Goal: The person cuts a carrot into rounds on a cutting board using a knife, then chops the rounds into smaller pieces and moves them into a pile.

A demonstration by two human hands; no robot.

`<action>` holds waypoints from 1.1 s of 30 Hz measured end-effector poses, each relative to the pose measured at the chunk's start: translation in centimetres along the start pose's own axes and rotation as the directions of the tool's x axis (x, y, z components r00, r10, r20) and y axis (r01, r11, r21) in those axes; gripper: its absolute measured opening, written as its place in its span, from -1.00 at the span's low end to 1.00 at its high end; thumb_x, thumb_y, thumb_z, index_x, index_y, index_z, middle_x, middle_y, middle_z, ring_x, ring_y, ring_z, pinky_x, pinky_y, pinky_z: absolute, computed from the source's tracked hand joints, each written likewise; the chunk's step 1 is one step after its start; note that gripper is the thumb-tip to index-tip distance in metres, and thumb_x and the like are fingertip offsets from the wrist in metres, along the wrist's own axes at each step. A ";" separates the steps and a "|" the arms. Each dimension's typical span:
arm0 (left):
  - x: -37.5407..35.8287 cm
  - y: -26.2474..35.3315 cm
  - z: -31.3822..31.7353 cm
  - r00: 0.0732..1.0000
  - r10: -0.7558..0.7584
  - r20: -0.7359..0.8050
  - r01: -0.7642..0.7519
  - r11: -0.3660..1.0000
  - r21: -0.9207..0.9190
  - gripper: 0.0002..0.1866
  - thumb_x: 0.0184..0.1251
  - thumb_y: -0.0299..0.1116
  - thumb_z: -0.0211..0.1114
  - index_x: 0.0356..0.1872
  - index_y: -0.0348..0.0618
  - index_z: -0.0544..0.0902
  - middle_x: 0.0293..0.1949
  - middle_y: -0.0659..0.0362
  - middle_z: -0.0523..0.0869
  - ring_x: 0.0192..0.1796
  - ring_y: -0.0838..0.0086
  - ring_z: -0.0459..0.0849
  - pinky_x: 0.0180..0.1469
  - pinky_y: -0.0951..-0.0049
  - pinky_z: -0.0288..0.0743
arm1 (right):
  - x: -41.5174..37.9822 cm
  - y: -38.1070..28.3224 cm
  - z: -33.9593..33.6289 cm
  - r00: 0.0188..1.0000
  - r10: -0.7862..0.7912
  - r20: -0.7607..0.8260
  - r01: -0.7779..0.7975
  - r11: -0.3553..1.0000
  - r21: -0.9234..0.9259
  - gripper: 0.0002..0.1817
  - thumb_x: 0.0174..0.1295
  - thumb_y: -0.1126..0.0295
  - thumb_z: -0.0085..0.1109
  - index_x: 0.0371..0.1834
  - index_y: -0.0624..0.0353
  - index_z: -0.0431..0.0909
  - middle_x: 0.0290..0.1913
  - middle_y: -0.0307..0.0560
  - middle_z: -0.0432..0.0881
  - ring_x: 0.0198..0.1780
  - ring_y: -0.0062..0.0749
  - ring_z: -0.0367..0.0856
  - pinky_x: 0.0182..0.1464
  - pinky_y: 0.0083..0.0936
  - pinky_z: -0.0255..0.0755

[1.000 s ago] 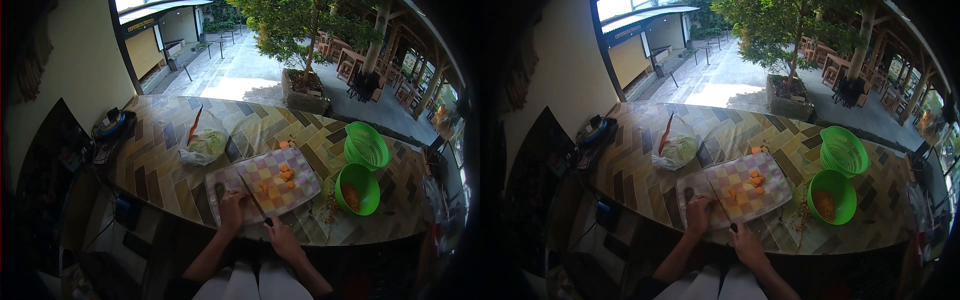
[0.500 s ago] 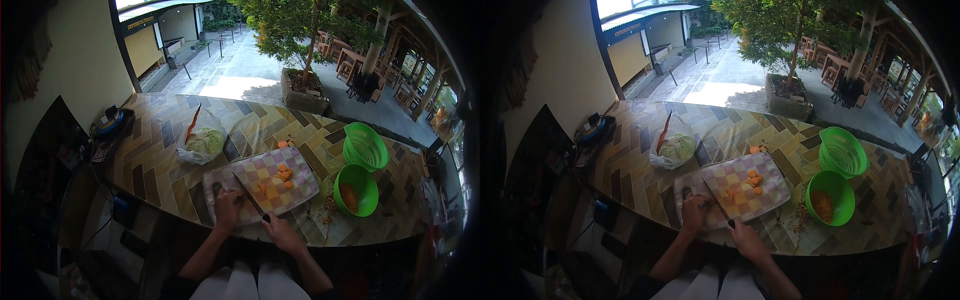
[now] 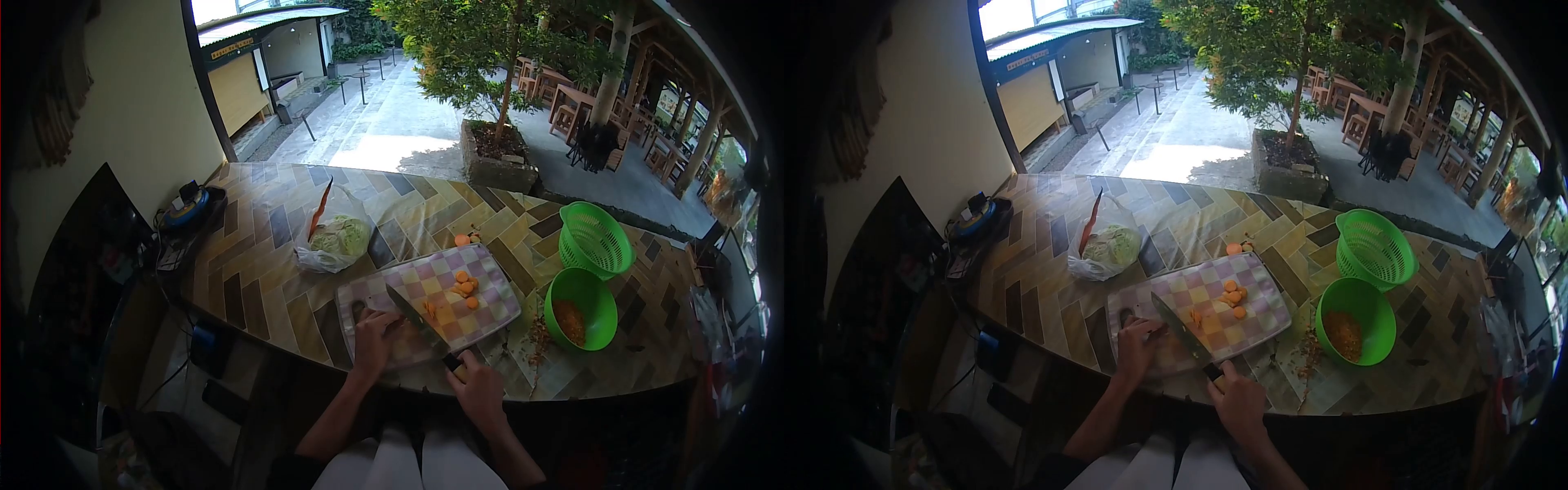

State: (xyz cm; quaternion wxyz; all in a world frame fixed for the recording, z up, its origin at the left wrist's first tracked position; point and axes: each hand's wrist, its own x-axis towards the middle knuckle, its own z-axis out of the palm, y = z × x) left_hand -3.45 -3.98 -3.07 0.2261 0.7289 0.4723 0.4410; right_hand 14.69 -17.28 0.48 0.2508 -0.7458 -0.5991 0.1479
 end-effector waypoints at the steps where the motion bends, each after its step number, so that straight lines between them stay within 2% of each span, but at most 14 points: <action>1: 0.0 0.0 -0.2 1.000 -0.014 0.003 0.014 0.998 -0.064 -0.82 0.06 -0.40 0.48 -0.28 -0.17 0.77 -0.29 0.12 0.76 -0.10 0.21 0.61 -0.04 0.26 0.49 | -0.1 0.1 -0.2 1.000 -0.002 -0.009 0.003 1.000 0.003 -0.71 0.18 0.22 0.36 -0.17 0.13 0.55 -0.44 0.14 0.68 -0.31 0.11 0.70 -0.29 -0.11 0.51; 4: 0.3 1.2 -1.5 0.995 -0.008 -0.100 0.007 1.000 -0.005 -0.69 0.02 -0.33 0.53 -0.16 -0.12 0.76 -0.22 0.16 0.76 -0.04 0.22 0.60 0.06 0.26 0.44 | -0.2 0.4 -0.5 0.999 -0.018 -0.032 0.018 1.000 0.004 -0.71 0.15 0.25 0.38 -0.17 0.14 0.55 -0.43 0.14 0.68 -0.31 0.10 0.71 -0.29 -0.12 0.52; 7: 1.6 3.9 -2.2 0.992 0.097 -0.081 -0.090 0.992 0.089 -0.55 -0.05 -0.28 0.58 -0.04 -0.02 0.73 -0.08 0.22 0.72 0.10 0.22 0.54 0.20 0.17 0.31 | -0.5 0.7 -0.5 0.998 -0.060 -0.032 0.060 0.998 -0.017 -0.68 0.10 0.27 0.41 -0.17 0.14 0.53 -0.43 0.10 0.68 -0.32 0.08 0.70 -0.29 -0.13 0.52; 10: 2.2 4.7 -1.1 0.998 0.064 0.020 -0.067 0.974 0.216 -0.44 -0.16 -0.25 0.64 0.01 0.09 0.72 0.00 0.21 0.68 0.21 0.22 0.46 0.30 0.04 0.21 | -0.8 0.5 -0.5 0.993 -0.111 -0.026 0.110 0.993 -0.034 -0.65 0.06 0.29 0.43 -0.17 0.13 0.48 -0.44 0.05 0.67 -0.33 0.06 0.70 -0.31 -0.13 0.52; 13: 2.5 3.4 0.0 0.999 0.034 0.036 -0.042 0.972 0.231 -0.51 -0.19 -0.20 0.65 -0.09 0.13 0.76 0.02 0.28 0.66 0.23 0.24 0.44 0.27 -0.02 0.15 | -1.3 0.2 -0.9 0.994 -0.109 -0.027 0.108 0.994 -0.031 -0.65 0.05 0.29 0.44 -0.19 0.13 0.48 -0.43 0.05 0.67 -0.33 0.06 0.69 -0.30 -0.13 0.52; 16: 3.2 2.3 0.1 0.998 -0.045 0.034 0.033 0.954 0.298 -0.65 -0.04 -0.23 0.57 -0.15 0.11 0.77 0.00 0.29 0.68 0.19 0.25 0.48 0.25 -0.01 0.12 | -1.6 0.3 -1.0 0.997 -0.081 -0.015 0.081 0.997 -0.012 -0.66 0.05 0.29 0.44 -0.20 0.14 0.50 -0.42 0.07 0.68 -0.32 0.07 0.69 -0.30 -0.12 0.51; 19: 4.4 1.4 -0.1 0.991 -0.102 0.090 0.073 0.957 0.279 -0.79 0.05 -0.29 0.51 -0.24 0.07 0.79 -0.10 0.23 0.72 0.08 0.27 0.57 0.25 -0.01 0.10 | -1.8 0.8 -1.3 1.000 -0.027 -0.003 0.027 0.998 0.055 -0.68 0.08 0.27 0.43 -0.22 0.18 0.53 -0.42 0.10 0.68 -0.32 0.07 0.70 -0.30 -0.14 0.50; 22: 4.8 1.6 0.0 0.996 0.088 -0.014 -0.083 0.977 0.195 -0.84 0.14 -0.42 0.42 -0.22 0.00 0.78 -0.19 0.16 0.73 -0.01 0.28 0.62 0.23 0.05 0.18 | -1.6 1.9 -1.3 0.999 0.051 0.005 -0.051 0.975 0.215 -0.68 0.12 0.25 0.42 -0.21 0.23 0.57 -0.45 0.12 0.66 -0.35 0.02 0.70 -0.31 -0.19 0.49; 25: 5.2 2.8 -0.2 0.989 0.145 -0.013 -0.145 0.989 0.026 -0.80 0.16 -0.52 0.35 -0.19 -0.09 0.78 -0.15 0.12 0.74 0.06 0.26 0.62 0.23 0.11 0.30 | -1.2 3.6 -0.8 0.992 0.125 0.004 -0.118 0.921 0.371 -0.66 0.16 0.23 0.40 -0.20 0.28 0.58 -0.50 0.09 0.63 -0.43 -0.16 0.68 -0.34 -0.30 0.46; 28: 6.0 2.2 0.3 0.935 0.189 0.300 -0.179 0.982 -0.060 -0.73 0.13 -0.61 0.30 -0.12 -0.19 0.75 -0.09 0.06 0.73 0.13 0.18 0.62 0.23 0.21 0.42 | -1.0 4.5 -0.5 0.981 0.194 0.000 -0.170 0.859 0.483 -0.65 0.19 0.23 0.39 -0.20 0.32 0.57 -0.53 0.02 0.59 -0.48 -0.36 0.60 -0.38 -0.38 0.42; 31: 7.3 -0.3 2.1 0.766 0.423 0.483 -0.437 0.895 -0.090 -0.69 0.09 -0.65 0.26 -0.10 -0.26 0.72 -0.03 -0.01 0.72 0.12 0.15 0.65 0.19 0.28 0.51 | -0.9 4.5 -0.9 0.976 0.210 -0.053 -0.154 0.847 0.509 -0.64 0.21 0.23 0.39 -0.20 0.35 0.56 -0.55 -0.02 0.57 -0.49 -0.44 0.56 -0.40 -0.41 0.40; 33: 8.6 -1.4 3.0 0.685 0.373 0.626 -0.349 0.922 -0.166 -0.68 0.09 -0.66 0.23 -0.10 -0.28 0.72 -0.04 -0.03 0.70 0.07 0.17 0.68 0.10 0.32 0.56 | -0.8 4.7 -0.9 0.974 0.223 -0.038 -0.169 0.829 0.534 -0.63 0.22 0.23 0.39 -0.20 0.36 0.56 -0.55 -0.03 0.57 -0.49 -0.44 0.56 -0.40 -0.41 0.40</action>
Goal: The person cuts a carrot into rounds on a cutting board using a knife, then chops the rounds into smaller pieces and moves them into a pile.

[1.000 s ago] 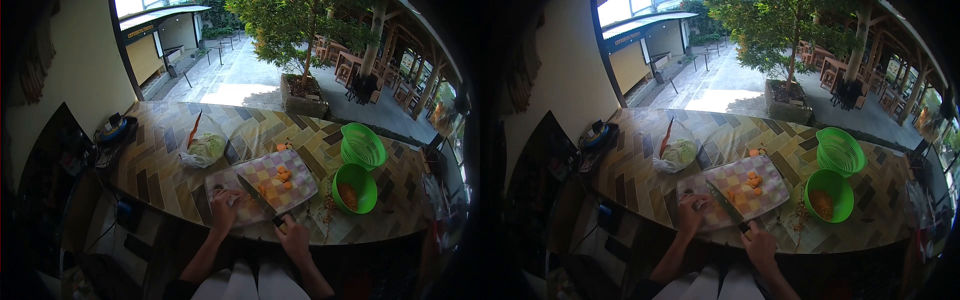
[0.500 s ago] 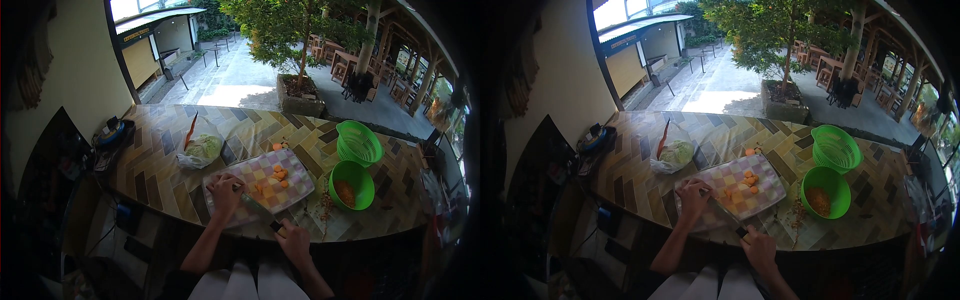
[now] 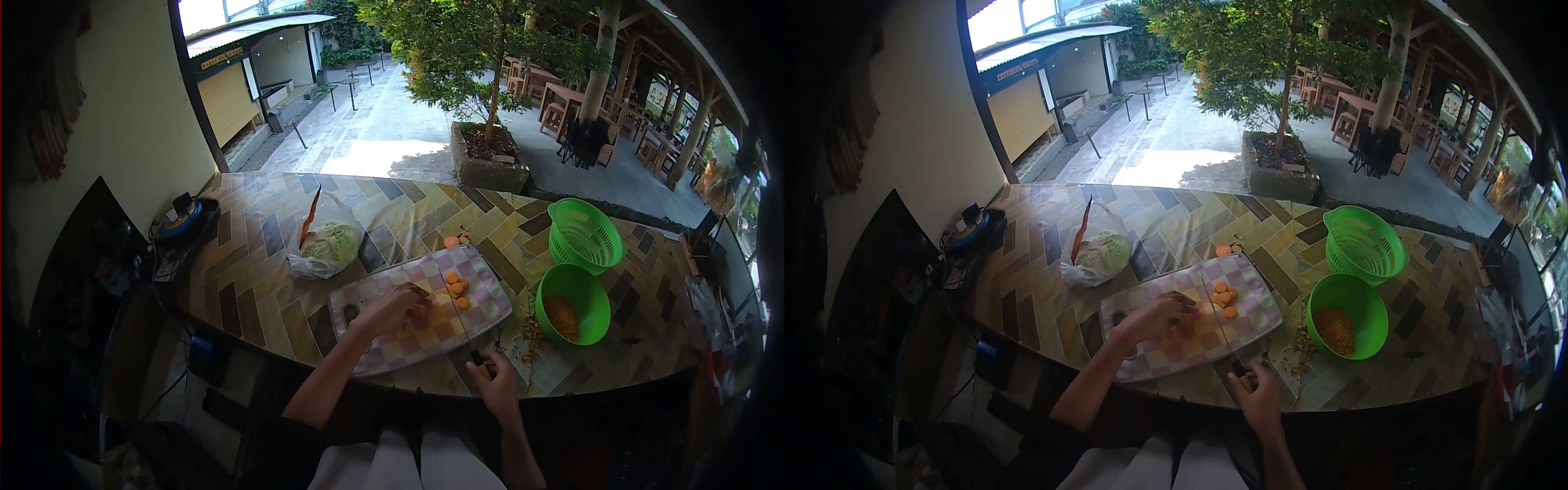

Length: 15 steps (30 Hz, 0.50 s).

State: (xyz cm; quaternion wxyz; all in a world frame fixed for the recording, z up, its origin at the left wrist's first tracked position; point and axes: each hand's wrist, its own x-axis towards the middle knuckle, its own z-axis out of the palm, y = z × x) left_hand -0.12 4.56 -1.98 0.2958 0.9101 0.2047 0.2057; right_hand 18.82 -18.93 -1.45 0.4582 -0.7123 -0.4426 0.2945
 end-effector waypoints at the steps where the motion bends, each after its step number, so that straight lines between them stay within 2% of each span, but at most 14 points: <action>1: 0.5 -0.6 -0.1 0.996 -0.012 0.086 0.017 0.998 -0.057 -0.68 0.09 -0.67 0.21 -0.10 -0.29 0.72 -0.04 -0.04 0.70 0.05 0.18 0.70 0.06 0.34 0.58 | 0.0 0.0 -0.1 1.000 0.010 0.016 -0.010 1.000 0.009 -0.63 0.22 0.23 0.39 -0.19 0.36 0.56 -0.55 -0.03 0.57 -0.49 -0.44 0.56 -0.40 -0.41 0.40; 4: 1.5 -1.3 -0.3 0.987 -0.021 0.157 0.032 0.997 -0.073 -0.68 0.11 -0.67 0.17 -0.10 -0.29 0.72 -0.08 -0.04 0.68 -0.01 0.23 0.72 0.00 0.38 0.60 | -0.2 0.1 -0.1 0.999 0.019 0.036 -0.019 1.000 0.017 -0.63 0.22 0.23 0.38 -0.18 0.36 0.57 -0.55 -0.04 0.57 -0.49 -0.46 0.56 -0.40 -0.43 0.40; 7: 2.1 -0.9 -0.9 0.970 0.030 0.240 -0.041 0.998 0.043 -0.71 0.12 -0.66 0.17 -0.15 -0.28 0.74 -0.11 -0.02 0.67 -0.07 0.24 0.71 -0.02 0.38 0.59 | -0.4 0.6 0.1 1.000 -0.001 0.022 0.001 1.000 -0.001 -0.63 0.22 0.23 0.39 -0.17 0.36 0.57 -0.55 -0.05 0.58 -0.49 -0.47 0.56 -0.41 -0.44 0.39; 10: 1.9 -1.0 -1.2 0.970 0.089 0.225 -0.080 0.996 -0.050 -0.75 0.13 -0.63 0.19 -0.21 -0.25 0.76 -0.14 -0.01 0.68 -0.10 0.21 0.69 -0.01 0.33 0.58 | -0.5 0.6 0.0 0.999 0.026 0.036 -0.027 1.000 0.006 -0.63 0.23 0.23 0.39 -0.17 0.35 0.58 -0.55 -0.05 0.59 -0.49 -0.49 0.56 -0.41 -0.45 0.40; 13: 2.2 -0.8 -1.4 0.946 0.217 0.240 -0.234 0.971 0.044 -0.78 0.15 -0.58 0.22 -0.23 -0.21 0.77 -0.19 0.01 0.69 -0.07 0.17 0.67 0.01 0.27 0.57 | -0.6 -0.3 -0.4 0.996 0.070 0.056 -0.072 0.997 0.024 -0.65 0.24 0.26 0.39 -0.16 0.36 0.57 -0.53 -0.05 0.61 -0.48 -0.51 0.59 -0.41 -0.47 0.41; 15: 2.3 -0.6 -1.7 0.942 0.208 0.262 -0.239 0.967 0.092 -0.80 0.15 -0.52 0.26 -0.23 -0.21 0.77 -0.21 0.01 0.69 -0.06 0.16 0.66 0.02 0.25 0.56 | -0.5 -0.7 -0.6 0.992 0.103 0.066 -0.106 0.993 0.045 -0.67 0.25 0.29 0.38 -0.15 0.36 0.57 -0.52 -0.05 0.63 -0.47 -0.52 0.62 -0.42 -0.49 0.42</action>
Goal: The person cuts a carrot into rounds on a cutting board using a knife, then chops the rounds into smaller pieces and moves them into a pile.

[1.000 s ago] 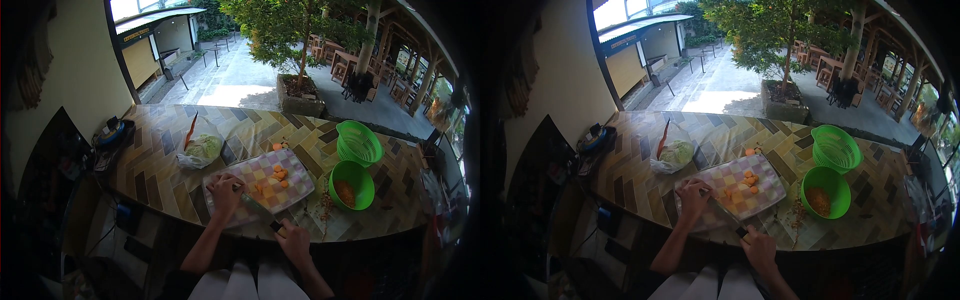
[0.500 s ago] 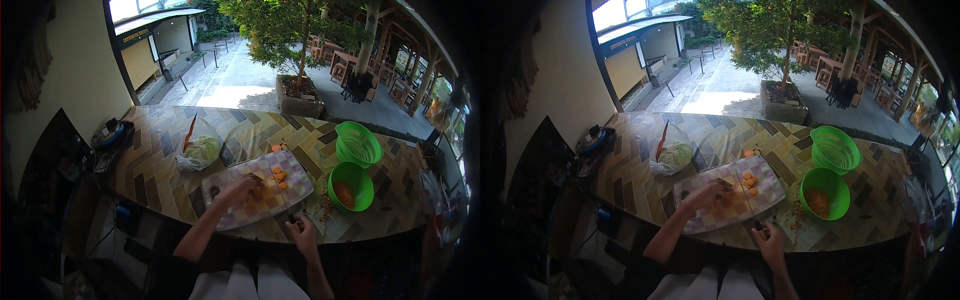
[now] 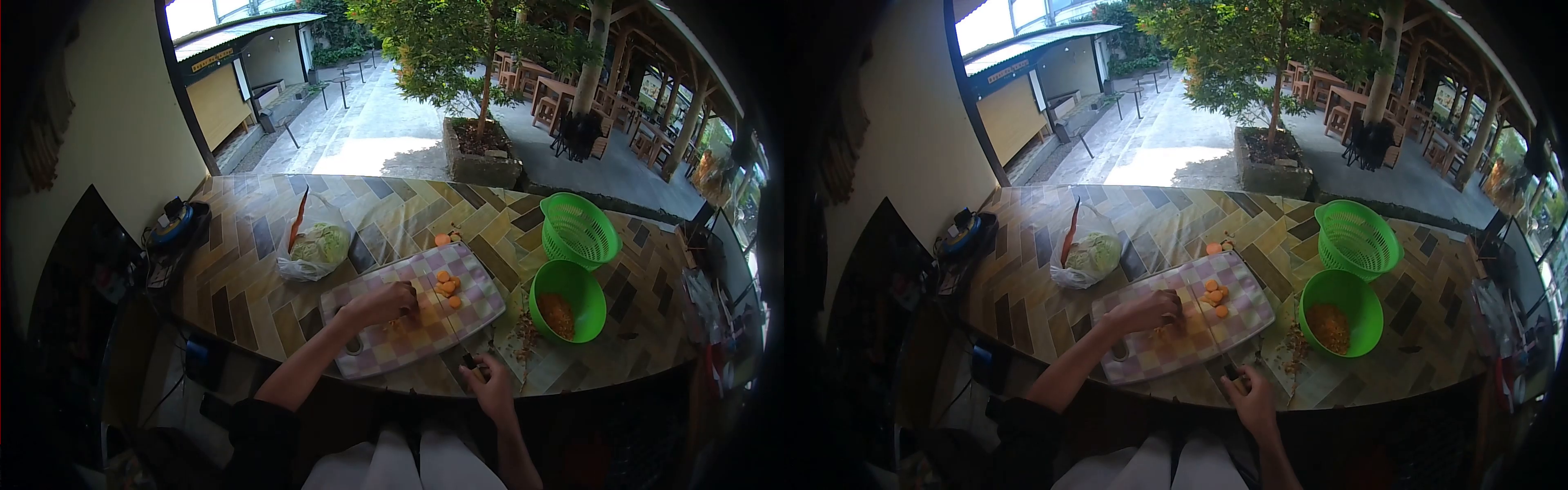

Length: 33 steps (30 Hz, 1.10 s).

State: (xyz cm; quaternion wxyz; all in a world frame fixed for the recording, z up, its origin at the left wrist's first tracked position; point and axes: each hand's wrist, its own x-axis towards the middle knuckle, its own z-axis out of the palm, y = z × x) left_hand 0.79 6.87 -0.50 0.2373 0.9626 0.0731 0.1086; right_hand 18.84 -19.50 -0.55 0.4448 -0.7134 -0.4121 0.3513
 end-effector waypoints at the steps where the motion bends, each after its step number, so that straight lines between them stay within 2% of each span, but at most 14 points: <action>1: 0.0 0.1 -0.1 1.000 -0.004 0.011 0.004 1.000 0.025 -0.81 0.15 -0.48 0.27 -0.22 -0.21 0.77 -0.22 0.02 0.70 -0.06 0.15 0.66 0.03 0.23 0.55 | 0.1 0.1 0.0 1.000 -0.017 -0.004 0.017 1.000 -0.011 -0.67 0.25 0.30 0.38 -0.15 0.36 0.57 -0.52 -0.06 0.63 -0.47 -0.53 0.63 -0.43 -0.50 0.42; 4: 0.3 0.1 0.3 0.986 -0.156 0.052 0.153 0.987 0.045 -0.78 0.11 -0.38 0.37 -0.22 -0.21 0.76 -0.20 0.06 0.72 -0.02 0.16 0.64 0.09 0.26 0.51 | 0.5 0.8 -0.2 0.998 -0.061 -0.014 0.060 0.997 -0.038 -0.68 0.26 0.31 0.37 -0.14 0.37 0.56 -0.52 -0.07 0.64 -0.48 -0.54 0.64 -0.44 -0.52 0.42; 7: 0.8 0.5 0.3 0.968 -0.240 0.072 0.239 0.971 0.030 -0.75 0.08 -0.33 0.44 -0.21 -0.21 0.75 -0.19 0.06 0.73 -0.03 0.18 0.66 0.07 0.26 0.52 | 0.6 0.9 -0.2 0.997 -0.080 -0.018 0.079 0.996 -0.045 -0.67 0.26 0.30 0.38 -0.15 0.37 0.55 -0.53 -0.06 0.64 -0.49 -0.54 0.64 -0.45 -0.53 0.42; 10: 1.1 1.4 -0.4 0.965 -0.257 0.054 0.258 0.966 -0.014 -0.74 0.02 -0.34 0.42 -0.26 -0.25 0.74 -0.21 0.02 0.73 -0.07 0.18 0.70 0.00 0.26 0.57 | 0.5 0.4 -0.2 0.998 -0.067 -0.015 0.067 0.997 -0.037 -0.67 0.26 0.31 0.38 -0.15 0.38 0.55 -0.53 -0.06 0.64 -0.50 -0.54 0.64 -0.46 -0.53 0.42; 13: 1.3 1.3 -0.8 0.954 -0.289 0.081 0.295 0.953 -0.069 -0.71 0.00 -0.35 0.50 -0.21 -0.19 0.75 -0.19 0.06 0.73 -0.04 0.22 0.69 0.04 0.31 0.54 | 0.5 0.3 -0.2 0.998 -0.058 -0.014 0.057 0.998 -0.034 -0.67 0.25 0.30 0.38 -0.15 0.38 0.55 -0.54 -0.06 0.64 -0.50 -0.55 0.63 -0.46 -0.53 0.42; 16: 0.9 0.8 -0.9 0.973 -0.232 -0.002 0.230 0.965 -0.122 -0.72 -0.02 -0.36 0.50 -0.24 -0.20 0.76 -0.21 0.07 0.74 -0.08 0.24 0.71 0.03 0.33 0.55 | 0.4 0.4 -0.3 0.999 -0.052 -0.014 0.052 0.998 -0.035 -0.66 0.25 0.30 0.39 -0.15 0.38 0.55 -0.54 -0.07 0.63 -0.50 -0.55 0.63 -0.46 -0.53 0.42; 19: 0.0 1.2 -2.4 0.972 -0.227 -0.055 0.216 0.964 -0.154 -0.75 -0.03 -0.39 0.49 -0.27 -0.22 0.76 -0.25 0.08 0.75 -0.14 0.28 0.73 0.00 0.36 0.58 | 0.6 0.5 -0.2 0.999 -0.045 -0.003 0.045 0.998 -0.035 -0.66 0.25 0.29 0.39 -0.15 0.37 0.55 -0.55 -0.06 0.62 -0.50 -0.54 0.63 -0.45 -0.51 0.42; 21: -1.1 1.7 -3.6 0.960 -0.240 -0.144 0.210 0.959 -0.192 -0.76 -0.05 -0.39 0.47 -0.31 -0.25 0.75 -0.29 0.06 0.75 -0.17 0.27 0.74 -0.02 0.35 0.59 | 0.6 0.5 -0.1 0.999 -0.051 0.005 0.051 0.997 -0.059 -0.66 0.25 0.27 0.38 -0.16 0.36 0.56 -0.56 -0.05 0.60 -0.49 -0.54 0.62 -0.45 -0.49 0.42; 23: -2.9 2.7 -4.9 0.945 -0.244 -0.216 0.204 0.960 -0.195 -0.76 -0.04 -0.38 0.47 -0.32 -0.26 0.76 -0.32 0.06 0.76 -0.20 0.29 0.75 -0.06 0.36 0.60 | 0.8 0.6 0.1 0.997 -0.067 0.046 0.072 0.991 -0.111 -0.65 0.26 0.24 0.37 -0.16 0.35 0.57 -0.55 -0.03 0.61 -0.50 -0.53 0.61 -0.44 -0.49 0.41; 27: -6.6 4.5 -5.2 0.909 -0.352 -0.221 0.322 0.933 -0.159 -0.77 -0.03 -0.42 0.49 -0.28 -0.21 0.77 -0.30 0.10 0.76 -0.20 0.33 0.76 -0.05 0.38 0.60 | 0.9 0.5 1.0 0.982 -0.114 0.148 0.136 0.980 -0.143 -0.62 0.27 0.17 0.34 -0.17 0.33 0.58 -0.57 -0.03 0.60 -0.53 -0.48 0.60 -0.43 -0.47 0.40; 30: -8.9 5.3 -3.8 0.900 -0.361 -0.242 0.326 0.929 -0.172 -0.77 -0.03 -0.44 0.48 -0.28 -0.20 0.77 -0.30 0.10 0.76 -0.21 0.33 0.76 -0.06 0.39 0.60 | 0.3 -1.9 1.5 0.956 -0.033 0.292 0.061 0.994 -0.086 -0.62 0.29 0.17 0.31 -0.17 0.34 0.58 -0.60 -0.04 0.60 -0.55 -0.42 0.60 -0.43 -0.47 0.40; 33: -10.0 6.1 -2.4 0.876 -0.403 -0.265 0.349 0.908 -0.231 -0.78 -0.01 -0.45 0.47 -0.27 -0.21 0.76 -0.28 0.11 0.75 -0.20 0.32 0.75 -0.05 0.35 0.58 | -0.1 -3.3 1.9 0.935 -0.019 0.355 0.059 0.993 -0.102 -0.62 0.31 0.17 0.29 -0.17 0.35 0.57 -0.62 -0.04 0.59 -0.55 -0.40 0.62 -0.45 -0.45 0.41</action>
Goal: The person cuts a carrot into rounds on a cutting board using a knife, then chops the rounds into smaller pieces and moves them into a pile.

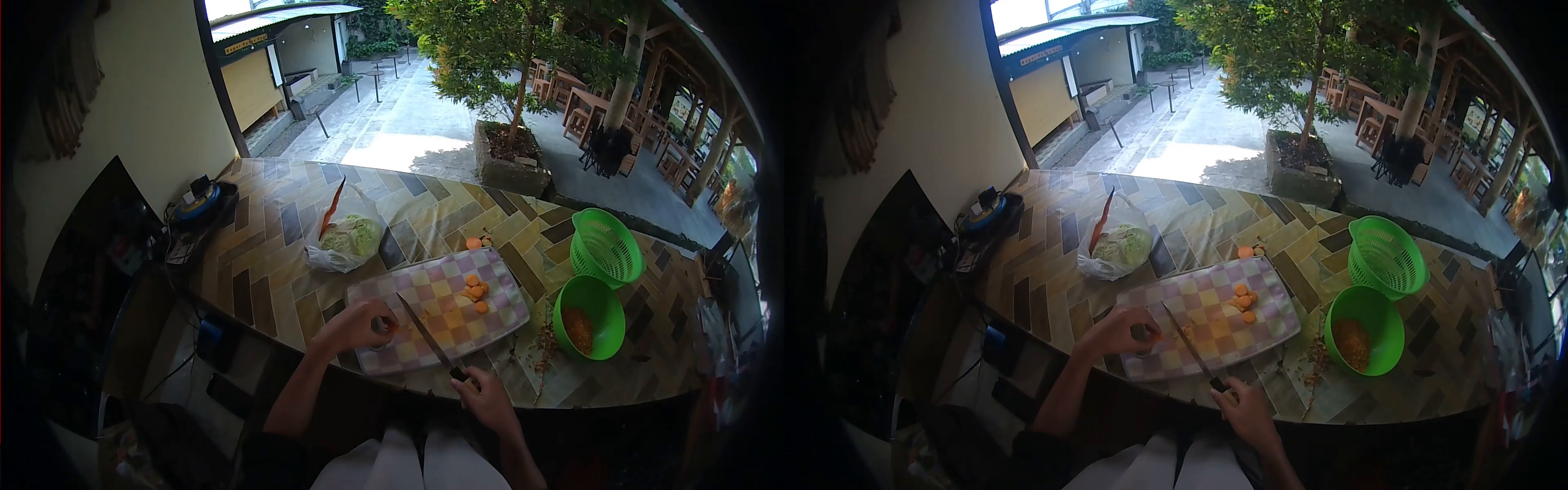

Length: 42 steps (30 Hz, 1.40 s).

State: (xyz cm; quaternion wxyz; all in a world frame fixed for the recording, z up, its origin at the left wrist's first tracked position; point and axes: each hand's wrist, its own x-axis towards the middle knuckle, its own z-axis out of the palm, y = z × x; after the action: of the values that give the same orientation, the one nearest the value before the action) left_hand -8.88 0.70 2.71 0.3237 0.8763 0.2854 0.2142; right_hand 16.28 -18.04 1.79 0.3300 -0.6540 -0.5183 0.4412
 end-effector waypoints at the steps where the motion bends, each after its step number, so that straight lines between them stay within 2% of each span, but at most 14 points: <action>1: -0.4 0.1 0.4 1.000 -0.013 -0.011 0.012 1.000 -0.017 -0.79 0.00 -0.45 0.47 -0.27 -0.21 0.76 -0.28 0.11 0.75 -0.19 0.32 0.74 -0.04 0.34 0.58 | 0.0 -0.2 0.0 1.000 -0.011 -0.015 0.011 1.000 -0.020 -0.62 0.31 0.17 0.28 -0.16 0.36 0.57 -0.62 -0.03 0.60 -0.55 -0.40 0.63 -0.45 -0.44 0.41; 6: 0.1 1.0 3.1 0.999 0.033 -0.017 -0.033 0.999 0.026 -0.81 -0.01 -0.45 0.43 -0.31 -0.23 0.74 -0.29 0.07 0.72 -0.12 0.19 0.69 0.06 0.27 0.52 | 0.3 -0.2 -0.6 0.987 -0.065 -0.148 0.056 0.997 -0.061 -0.62 0.32 0.18 0.27 -0.14 0.38 0.57 -0.58 0.07 0.62 -0.55 -0.33 0.67 -0.46 -0.40 0.42; 9: 0.6 0.6 4.8 0.998 0.057 -0.018 -0.056 0.998 0.033 -0.82 -0.03 -0.44 0.41 -0.34 -0.25 0.73 -0.29 0.05 0.71 -0.09 0.14 0.66 0.11 0.22 0.49 | 0.0 -0.6 -1.0 0.982 -0.053 -0.180 0.048 0.998 -0.032 -0.68 0.32 0.24 0.28 -0.18 0.36 0.58 -0.60 -0.09 0.60 -0.56 -0.57 0.59 -0.50 -0.54 0.37; 12: 0.4 0.6 6.0 0.993 0.089 -0.080 -0.079 0.990 0.121 -0.82 -0.03 -0.43 0.41 -0.34 -0.25 0.73 -0.29 0.04 0.71 -0.07 0.13 0.65 0.14 0.19 0.48 | -0.2 -0.2 -1.2 0.988 -0.045 -0.145 0.034 0.996 -0.080 -0.63 0.31 0.20 0.28 -0.12 0.37 0.57 -0.55 0.13 0.64 -0.55 -0.28 0.67 -0.45 -0.39 0.41; 15: -0.1 0.9 6.0 0.994 0.060 -0.087 -0.044 0.983 0.180 -0.80 -0.01 -0.42 0.41 -0.32 -0.23 0.75 -0.29 0.04 0.72 -0.04 0.13 0.64 0.14 0.17 0.48 | 0.0 1.1 -0.9 0.983 -0.120 -0.142 0.102 0.987 -0.125 -0.69 0.32 0.25 0.29 -0.19 0.35 0.58 -0.62 -0.11 0.60 -0.56 -0.58 0.59 -0.50 -0.55 0.37; 22: -0.6 1.5 5.2 0.996 0.025 -0.082 -0.013 0.990 0.144 -0.84 0.11 -0.51 0.35 -0.28 -0.25 0.78 -0.25 0.00 0.75 -0.04 0.09 0.66 0.12 0.20 0.49 | -0.4 0.1 -1.3 0.982 -0.072 -0.176 0.065 0.997 -0.045 -0.68 0.31 0.24 0.29 -0.21 0.35 0.57 -0.63 -0.16 0.58 -0.57 -0.60 0.58 -0.50 -0.58 0.37; 25: 0.4 1.4 4.7 0.997 0.026 -0.077 -0.024 0.999 0.036 -0.85 0.15 -0.56 0.31 -0.27 -0.29 0.78 -0.22 -0.05 0.75 -0.03 0.08 0.67 0.11 0.21 0.51 | -0.6 0.0 -1.6 0.976 -0.052 -0.211 0.050 0.999 -0.013 -0.69 0.32 0.25 0.30 -0.20 0.35 0.57 -0.63 -0.18 0.57 -0.57 -0.63 0.55 -0.51 -0.60 0.35; 28: 2.5 1.7 4.1 0.985 -0.092 -0.145 0.087 0.995 -0.041 -0.84 0.16 -0.57 0.29 -0.26 -0.32 0.77 -0.22 -0.07 0.75 -0.04 0.08 0.68 0.08 0.20 0.54 | -0.8 0.3 -1.8 0.965 -0.042 -0.260 0.050 0.998 0.026 -0.71 0.33 0.27 0.29 -0.21 0.33 0.57 -0.63 -0.21 0.55 -0.59 -0.67 0.50 -0.52 -0.61 0.31; 31: 4.9 -0.3 4.6 0.985 0.051 -0.166 -0.030 0.992 0.122 -0.84 0.14 -0.57 0.28 -0.27 -0.36 0.76 -0.20 -0.09 0.75 -0.07 0.06 0.70 0.04 0.19 0.57 | -0.9 0.6 -2.2 0.960 -0.029 -0.279 0.047 0.997 0.058 -0.73 0.33 0.28 0.29 -0.23 0.31 0.56 -0.64 -0.24 0.53 -0.59 -0.69 0.47 -0.53 -0.62 0.28; 33: 6.0 -1.1 4.8 0.995 0.029 -0.093 -0.016 0.990 0.140 -0.84 0.13 -0.56 0.29 -0.29 -0.38 0.75 -0.18 -0.09 0.74 -0.07 0.06 0.70 0.03 0.19 0.57 | -1.0 0.9 -2.3 0.956 -0.029 -0.292 0.048 0.997 0.059 -0.74 0.34 0.29 0.28 -0.24 0.31 0.56 -0.64 -0.26 0.53 -0.60 -0.70 0.45 -0.54 -0.62 0.26; 37: 7.3 -0.3 4.1 0.992 -0.094 0.088 0.080 0.986 0.148 -0.85 0.10 -0.54 0.30 -0.31 -0.36 0.74 -0.21 -0.07 0.73 -0.06 0.07 0.70 0.03 0.19 0.57 | -1.1 1.3 -2.2 0.949 -0.039 -0.314 0.054 0.998 0.037 -0.75 0.33 0.29 0.29 -0.22 0.30 0.57 -0.64 -0.25 0.53 -0.60 -0.70 0.46 -0.53 -0.63 0.27; 39: 7.1 -0.7 4.2 0.998 -0.038 0.048 0.029 0.984 0.176 -0.85 0.09 -0.53 0.31 -0.31 -0.34 0.74 -0.25 -0.06 0.73 -0.08 0.08 0.71 0.02 0.21 0.57 | -1.3 0.9 -2.2 0.952 -0.027 -0.303 0.039 0.999 0.033 -0.75 0.33 0.30 0.29 -0.22 0.31 0.57 -0.64 -0.25 0.53 -0.60 -0.71 0.47 -0.53 -0.64 0.28; 42: 5.9 -0.9 3.6 0.996 0.059 -0.072 -0.043 0.976 0.212 -0.87 0.09 -0.52 0.34 -0.33 -0.31 0.75 -0.28 -0.04 0.74 -0.11 0.07 0.71 -0.01 0.23 0.57 | -1.3 1.2 -2.3 0.968 -0.028 -0.250 0.026 1.000 -0.011 -0.63 0.31 0.21 0.29 -0.14 0.38 0.57 -0.57 -0.02 0.63 -0.54 -0.46 0.63 -0.45 -0.46 0.40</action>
State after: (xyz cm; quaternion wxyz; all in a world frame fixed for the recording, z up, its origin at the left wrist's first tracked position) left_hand -2.76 3.41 0.69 0.2124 0.9036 0.2963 0.2250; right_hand 18.77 -19.54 1.97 0.3961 -0.6986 -0.4830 0.3488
